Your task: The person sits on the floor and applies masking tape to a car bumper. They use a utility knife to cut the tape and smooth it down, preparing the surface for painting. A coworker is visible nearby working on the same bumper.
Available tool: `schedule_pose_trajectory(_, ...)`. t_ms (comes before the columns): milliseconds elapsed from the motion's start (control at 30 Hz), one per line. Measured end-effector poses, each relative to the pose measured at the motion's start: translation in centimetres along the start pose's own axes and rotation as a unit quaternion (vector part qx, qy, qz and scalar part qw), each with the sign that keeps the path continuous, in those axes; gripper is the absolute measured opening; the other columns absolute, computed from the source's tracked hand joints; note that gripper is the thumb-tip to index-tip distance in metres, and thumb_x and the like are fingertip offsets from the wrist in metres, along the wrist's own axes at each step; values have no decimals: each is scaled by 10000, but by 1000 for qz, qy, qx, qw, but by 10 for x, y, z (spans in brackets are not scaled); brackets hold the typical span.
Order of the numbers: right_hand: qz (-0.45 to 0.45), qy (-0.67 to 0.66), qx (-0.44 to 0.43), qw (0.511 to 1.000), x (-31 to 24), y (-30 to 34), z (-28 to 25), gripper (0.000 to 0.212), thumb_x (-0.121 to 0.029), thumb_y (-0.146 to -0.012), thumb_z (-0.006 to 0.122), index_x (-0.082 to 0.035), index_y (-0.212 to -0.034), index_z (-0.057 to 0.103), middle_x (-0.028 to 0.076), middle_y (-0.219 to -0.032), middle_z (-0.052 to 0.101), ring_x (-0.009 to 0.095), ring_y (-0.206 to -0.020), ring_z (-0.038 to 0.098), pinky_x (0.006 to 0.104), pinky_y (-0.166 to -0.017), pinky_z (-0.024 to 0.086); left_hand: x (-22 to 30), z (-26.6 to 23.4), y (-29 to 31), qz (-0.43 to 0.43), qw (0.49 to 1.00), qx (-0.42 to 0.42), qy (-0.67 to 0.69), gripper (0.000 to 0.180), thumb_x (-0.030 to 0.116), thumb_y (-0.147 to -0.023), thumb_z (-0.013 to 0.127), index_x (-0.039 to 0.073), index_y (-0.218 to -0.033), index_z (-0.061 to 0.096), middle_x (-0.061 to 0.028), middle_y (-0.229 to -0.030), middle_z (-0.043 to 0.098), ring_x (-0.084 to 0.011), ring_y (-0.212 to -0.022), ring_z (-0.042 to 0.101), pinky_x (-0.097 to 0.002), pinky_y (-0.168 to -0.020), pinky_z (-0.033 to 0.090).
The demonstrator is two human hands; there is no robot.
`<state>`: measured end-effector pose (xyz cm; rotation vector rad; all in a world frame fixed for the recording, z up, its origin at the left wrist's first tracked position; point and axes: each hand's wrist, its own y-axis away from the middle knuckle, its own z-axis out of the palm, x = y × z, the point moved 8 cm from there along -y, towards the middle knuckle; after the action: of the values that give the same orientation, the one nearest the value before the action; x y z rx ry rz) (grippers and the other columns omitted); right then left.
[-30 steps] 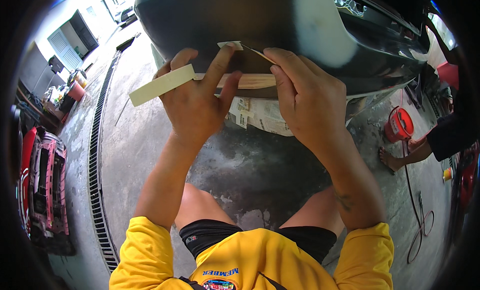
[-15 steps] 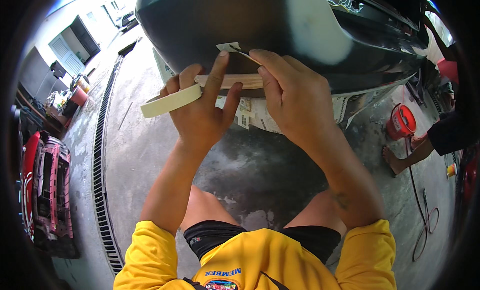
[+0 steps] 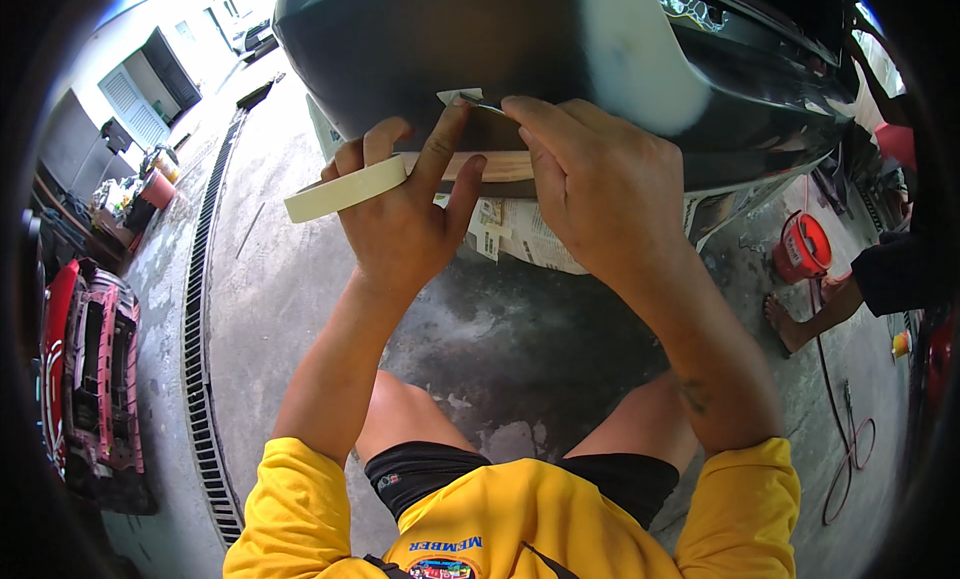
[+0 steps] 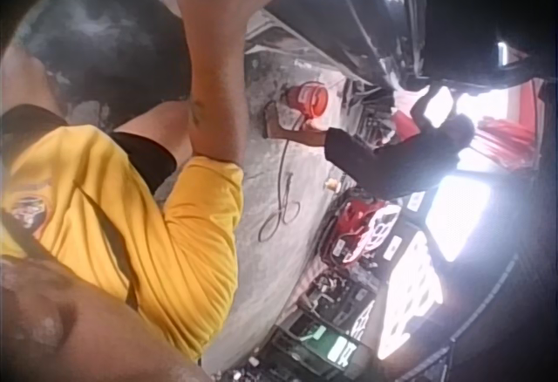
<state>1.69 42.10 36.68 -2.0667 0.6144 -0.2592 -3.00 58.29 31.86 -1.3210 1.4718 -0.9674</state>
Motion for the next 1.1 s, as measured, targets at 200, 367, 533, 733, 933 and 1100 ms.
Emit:
schedule_pose_trajectory(200, -18, 24, -6, 1000, -3, -3, -1, 248, -96, -960, 716, -103, -1200, 778, 59, -883, 752, 279, -734, 738, 410, -629, 574, -2, 0, 0, -10, 1000, -4, 14, 487, 418, -913, 834, 306, -1383, 781, -45, -1151, 573, -273, -1023, 554, -434, -884, 413)
schedule_pose_trajectory(367, -35, 47, -1, 998, -5, -5, -3, 248, -94, -939, 727, -105, -1180, 784, 47, -858, 738, 261, -730, 732, 404, -621, 571, -2, -2, -3, -13, 999, -7, 29, 493, 397, -902, 845, 286, -1378, 786, -50, -1129, 575, -272, -1009, 553, -430, -873, 414)
schedule_pose_trajectory(533, -41, 53, -1, 998, -5, -6, -4, 244, -91, -938, 728, -108, -1175, 785, 46, -849, 732, 256, -731, 731, 402, -619, 570, -2, -1, -3, -15, 999, -11, 39, 503, 381, -892, 857, 270, -1378, 786, -52, -1102, 573, -271, -987, 552, -427, -863, 416)
schedule_pose_trajectory(733, -59, 53, 11, 997, -6, -7, -5, 245, -89, -922, 742, -109, -1162, 788, 43, -848, 727, 252, -729, 725, 393, -620, 568, -3, -1, -3, -22, 998, -11, 50, 500, 368, -889, 862, 264, -1372, 789, -57, -1083, 575, -269, -968, 554, -427, -859, 419)
schedule_pose_trajectory(933, -61, 55, 14, 997, -6, -7, -5, 246, -88, -916, 747, -107, -1156, 793, 41, -847, 726, 247, -725, 722, 389, -618, 566, -4, 0, -4, -28, 998, -16, 59, 490, 360, -892, 862, 262, -1367, 792, -54, -1073, 573, -262, -962, 552, -423, -851, 424)
schedule_pose_trajectory(1100, -53, 60, 5, 997, -5, -8, -6, 243, -95, -919, 741, -108, -1155, 797, 40, -838, 722, 248, -723, 723, 389, -619, 568, -4, 0, -4, -24, 998, -16, 55, 492, 357, -892, 866, 267, -1370, 791, -50, -1066, 570, -259, -958, 552, -419, -846, 429)
